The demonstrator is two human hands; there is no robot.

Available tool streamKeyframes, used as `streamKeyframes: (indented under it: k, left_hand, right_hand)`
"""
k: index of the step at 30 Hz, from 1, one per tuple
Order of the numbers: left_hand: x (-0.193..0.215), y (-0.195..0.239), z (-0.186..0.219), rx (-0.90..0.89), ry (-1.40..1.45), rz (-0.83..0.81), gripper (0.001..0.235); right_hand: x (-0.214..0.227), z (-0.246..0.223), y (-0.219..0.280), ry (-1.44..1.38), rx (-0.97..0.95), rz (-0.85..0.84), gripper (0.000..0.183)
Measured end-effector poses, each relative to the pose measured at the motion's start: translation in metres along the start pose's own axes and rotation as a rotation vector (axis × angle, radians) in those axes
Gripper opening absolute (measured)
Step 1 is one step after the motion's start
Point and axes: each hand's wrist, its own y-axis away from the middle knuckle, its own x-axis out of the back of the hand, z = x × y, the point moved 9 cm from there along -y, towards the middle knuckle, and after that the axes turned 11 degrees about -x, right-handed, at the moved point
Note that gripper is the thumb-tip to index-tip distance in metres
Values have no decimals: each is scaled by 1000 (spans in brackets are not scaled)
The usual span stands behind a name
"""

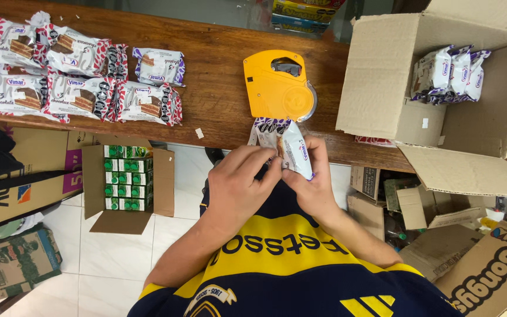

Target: The person labels individual snack cake packages using a price gun and then places them into a cardboard box.

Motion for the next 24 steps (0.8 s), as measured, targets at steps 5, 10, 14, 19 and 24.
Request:
streamKeyframes:
  k: [5, 10, 14, 19, 24]
  left_hand:
    - [7, 4, 3, -80, -47, 45, 11]
    - [6, 7, 0, -80, -7, 21, 8]
    - [5, 4, -20, 145, 410, 28, 10]
    - [3, 4, -28, 279, 575, -1, 11]
    - [10, 5, -17, 157, 437, 47, 10]
  right_hand:
    - [-6, -6, 5, 82, 31, -7, 42]
    - [-9, 2, 5, 78, 43, -29, 41]
    - [-13, 25, 5, -325, -82, -93, 44]
    - [-10, 40, 4, -454, -139, -136, 48]
    - [-7, 43, 1, -451, -120, -104, 53]
